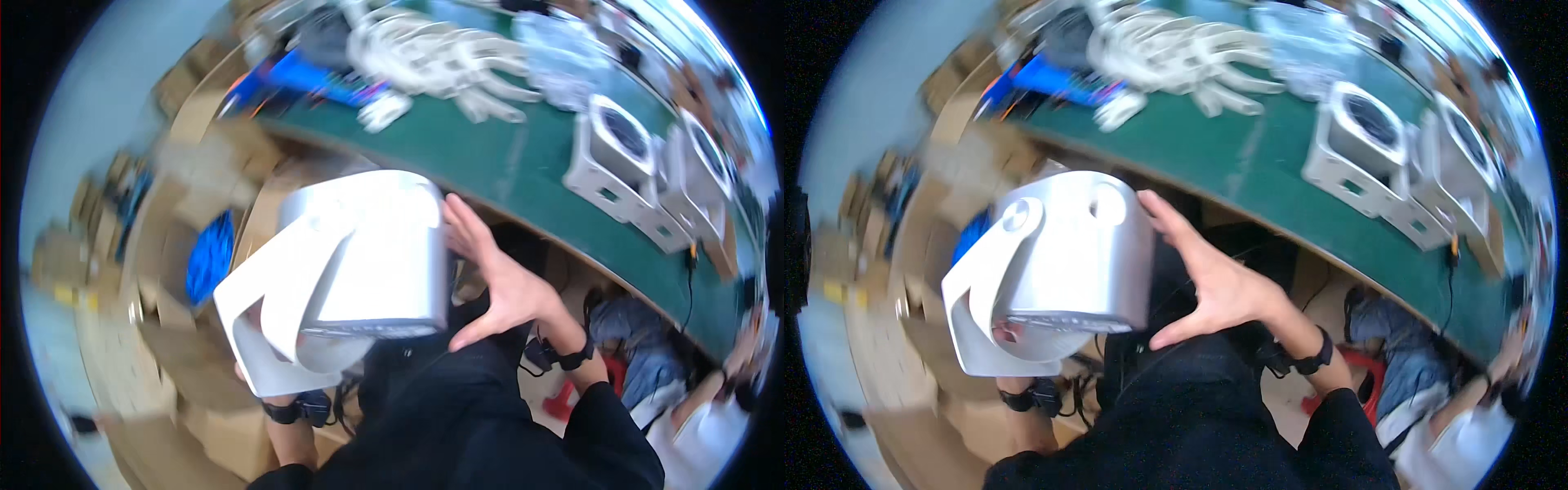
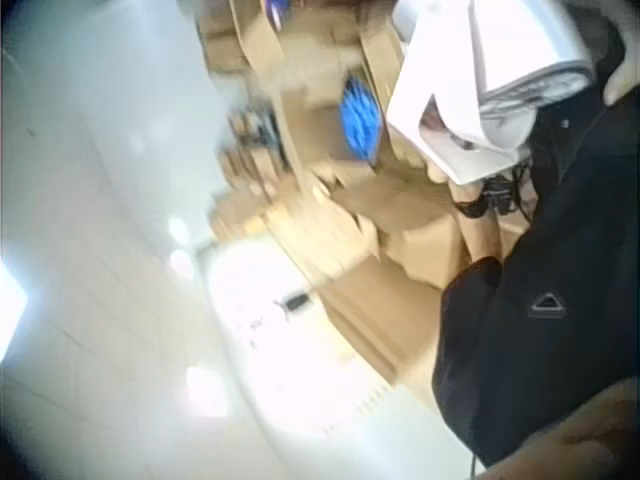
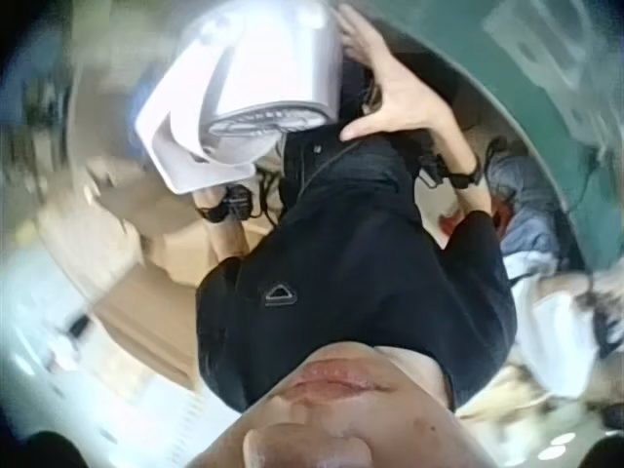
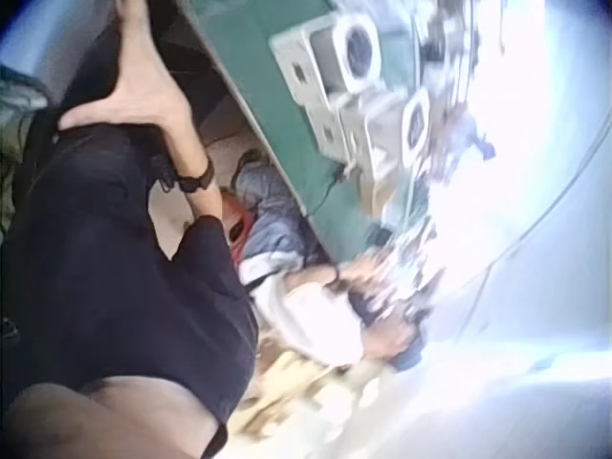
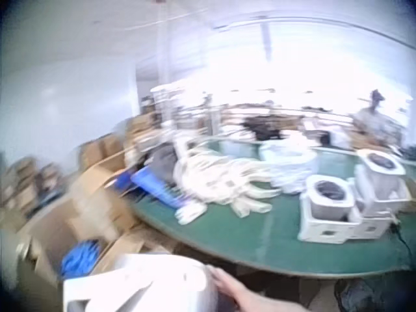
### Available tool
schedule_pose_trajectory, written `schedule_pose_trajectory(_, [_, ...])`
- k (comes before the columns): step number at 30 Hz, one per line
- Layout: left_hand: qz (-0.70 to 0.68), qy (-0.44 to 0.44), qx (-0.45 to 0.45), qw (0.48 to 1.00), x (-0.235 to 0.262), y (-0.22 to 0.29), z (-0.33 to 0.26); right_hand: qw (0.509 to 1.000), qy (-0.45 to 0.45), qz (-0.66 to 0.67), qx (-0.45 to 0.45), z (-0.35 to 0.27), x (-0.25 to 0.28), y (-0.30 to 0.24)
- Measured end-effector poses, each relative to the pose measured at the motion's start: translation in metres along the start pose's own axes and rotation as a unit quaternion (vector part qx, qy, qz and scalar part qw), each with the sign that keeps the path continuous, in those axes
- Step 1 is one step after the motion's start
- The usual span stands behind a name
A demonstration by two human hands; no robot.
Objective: The person uses a power drill to fasten screws into a white plastic housing on a green workbench. They then wipe the surface with a cloth and proceed to assemble multiple units of a small white appliance, attaching handles and placing them into cardboard boxes.
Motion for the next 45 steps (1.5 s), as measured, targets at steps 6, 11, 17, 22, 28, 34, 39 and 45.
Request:
schedule_pose_trajectory(6, [0.036,-0.213,-0.021,0.976,-0.174,-0.046,0.131,0.96,0.263,-0.093,0.012,-0.036,0.107,-0.052])
schedule_pose_trajectory(11, [0.189,-0.216,-0.164,0.944,-0.253,-0.058,0.219,0.91,0.378,-0.171,0.002,-0.045,0.147,-0.066])
schedule_pose_trajectory(17, [-0.175,-0.255,0.054,0.949,-0.286,0.026,0.197,0.896,0.357,-0.264,-0.015,-0.038,0.186,-0.079])
schedule_pose_trajectory(22, [0.172,-0.181,-0.251,0.935,-0.273,0.017,0.205,0.933,0.353,-0.059,-0.03,-0.016,0.205,-0.058])
schedule_pose_trajectory(28, [0.218,-0.146,-0.214,0.941,-0.255,0.033,0.225,0.947,0.241,-0.211,0.009,0.023,0.195,-0.073])
schedule_pose_trajectory(34, [0.148,-0.31,-0.203,0.917,-0.279,0.046,0.246,0.927,0.241,-0.285,0.044,0.025,0.198,-0.078])
schedule_pose_trajectory(39, [0.222,-0.342,-0.173,0.897,-0.296,0.043,0.247,0.901,0.186,-0.391,0.025,0.034,0.187,-0.097])
schedule_pose_trajectory(45, [0.196,-0.41,-0.092,0.886,-0.293,0.022,0.246,0.852,0.092,-0.515,0.002,0.048,0.171,-0.095])
Point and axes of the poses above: each hand's wrist, its own z-axis towards the middle knuckle, its own x-axis out of the back of the hand, y = z × x, the point moved 7 cm from there along z, towards the middle knuckle, and after that the axes turned 10 degrees about z, right-handed, at the moved point
